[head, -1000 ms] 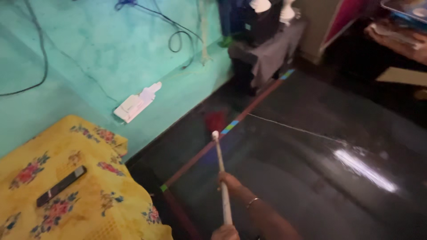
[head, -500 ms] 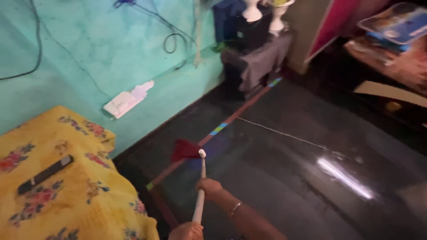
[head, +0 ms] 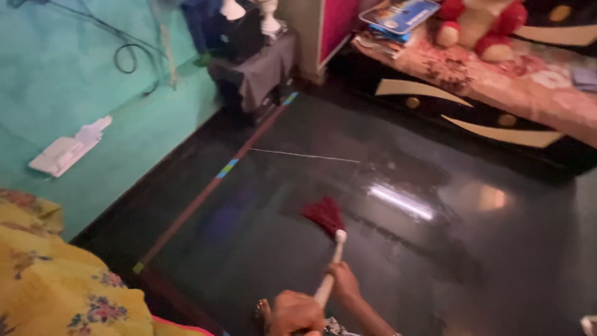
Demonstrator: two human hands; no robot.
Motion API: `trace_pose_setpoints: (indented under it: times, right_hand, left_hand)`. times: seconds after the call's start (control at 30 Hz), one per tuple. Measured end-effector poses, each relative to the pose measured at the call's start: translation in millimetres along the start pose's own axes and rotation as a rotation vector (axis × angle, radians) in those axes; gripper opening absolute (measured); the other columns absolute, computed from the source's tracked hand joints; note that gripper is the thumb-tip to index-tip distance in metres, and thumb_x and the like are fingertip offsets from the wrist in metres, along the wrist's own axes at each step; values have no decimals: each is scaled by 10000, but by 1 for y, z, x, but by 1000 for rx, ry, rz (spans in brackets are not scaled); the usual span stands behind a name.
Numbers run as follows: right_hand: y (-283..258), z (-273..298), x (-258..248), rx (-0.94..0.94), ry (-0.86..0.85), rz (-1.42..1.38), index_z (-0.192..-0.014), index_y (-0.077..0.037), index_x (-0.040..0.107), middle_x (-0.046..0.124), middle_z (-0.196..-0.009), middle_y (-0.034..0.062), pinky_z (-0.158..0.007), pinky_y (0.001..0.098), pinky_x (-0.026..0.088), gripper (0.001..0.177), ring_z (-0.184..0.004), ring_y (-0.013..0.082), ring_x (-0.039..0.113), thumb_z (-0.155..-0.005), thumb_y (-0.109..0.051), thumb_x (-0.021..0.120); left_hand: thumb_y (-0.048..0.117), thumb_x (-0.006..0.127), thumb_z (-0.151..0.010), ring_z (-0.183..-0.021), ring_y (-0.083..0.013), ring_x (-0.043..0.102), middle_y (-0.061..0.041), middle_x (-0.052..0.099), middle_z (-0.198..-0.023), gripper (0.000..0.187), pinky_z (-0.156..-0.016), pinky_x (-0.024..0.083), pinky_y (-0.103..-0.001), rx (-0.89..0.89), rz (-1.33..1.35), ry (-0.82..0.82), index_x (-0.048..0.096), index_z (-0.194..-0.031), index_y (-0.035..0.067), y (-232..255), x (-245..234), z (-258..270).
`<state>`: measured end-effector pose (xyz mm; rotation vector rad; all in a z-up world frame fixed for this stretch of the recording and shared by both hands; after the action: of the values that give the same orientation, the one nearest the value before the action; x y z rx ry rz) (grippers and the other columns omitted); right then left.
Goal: The person mops a dark-tiled floor using a mop with a red head and white handle, dipping the mop into a bucket of water and moving it across the surface around furniture.
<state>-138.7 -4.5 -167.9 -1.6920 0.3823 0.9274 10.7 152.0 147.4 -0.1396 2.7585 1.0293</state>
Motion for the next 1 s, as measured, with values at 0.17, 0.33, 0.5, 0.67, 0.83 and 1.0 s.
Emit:
trace_pose_setpoints:
  times: [0.17,0.33,0.5,0.67,0.83,1.0]
  right_hand:
    - [67,100,-80,389,94,104,-982,-187,721,662,-1061,115,-828,427,540,373,-986,345,669,-634,-83,804]
    - [83,142,-127,249,276,-84,-752,-76,674,712,-708,135,-689,392,577,180,-738,261,717,-640,-126,806]
    - [65,117,-114,120,307,-127,-760,-70,713,745,-730,109,-649,379,563,196,-699,267,736,-593,-99,810]
    - [27,30,-61,129,192,-262,-819,-99,750,758,-814,89,-679,366,574,200,-762,246,744,-636,-59,820]
    - [-85,-46,12,-481,285,-466,-815,-113,721,718,-805,41,-683,366,569,171,-745,230,706,-654,-87,771]
    - [-193,-93,147,-526,-155,-488,-798,-108,715,719,-816,62,-795,407,510,172,-832,236,666,-762,-86,882]
  left_hand:
    - [510,529,-1092,-547,-226,609,-83,552,-610,605,-550,459,-355,-29,381,-236,591,-709,46,7,80,-15]
    - [404,573,-1013,-449,-122,444,-42,439,-525,451,-464,321,-312,-230,417,-351,595,-843,-14,23,119,-29]
    - [223,642,-937,-497,-138,473,-135,525,-641,335,-461,391,-356,-255,392,29,548,-861,-89,42,84,-29]
    - [227,656,-918,-487,-148,498,-123,511,-610,333,-465,407,-359,-195,238,-30,526,-802,-57,-3,60,-3]
    - [232,670,-899,-477,-158,522,-111,498,-580,343,-469,424,-363,-178,-35,-21,504,-743,-25,-50,9,35]
    - [236,683,-879,-466,-168,546,-99,484,-549,362,-473,440,-367,-219,-329,11,482,-685,7,-82,-68,85]
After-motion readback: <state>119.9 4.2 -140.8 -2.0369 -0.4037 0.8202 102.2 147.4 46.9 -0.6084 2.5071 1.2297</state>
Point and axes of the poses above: each hand's wrist, its own z-axis away from the middle knuckle, its own x-axis out of the palm, y = z × x, the point moved 6 cm from there along -z, towards the middle knuckle
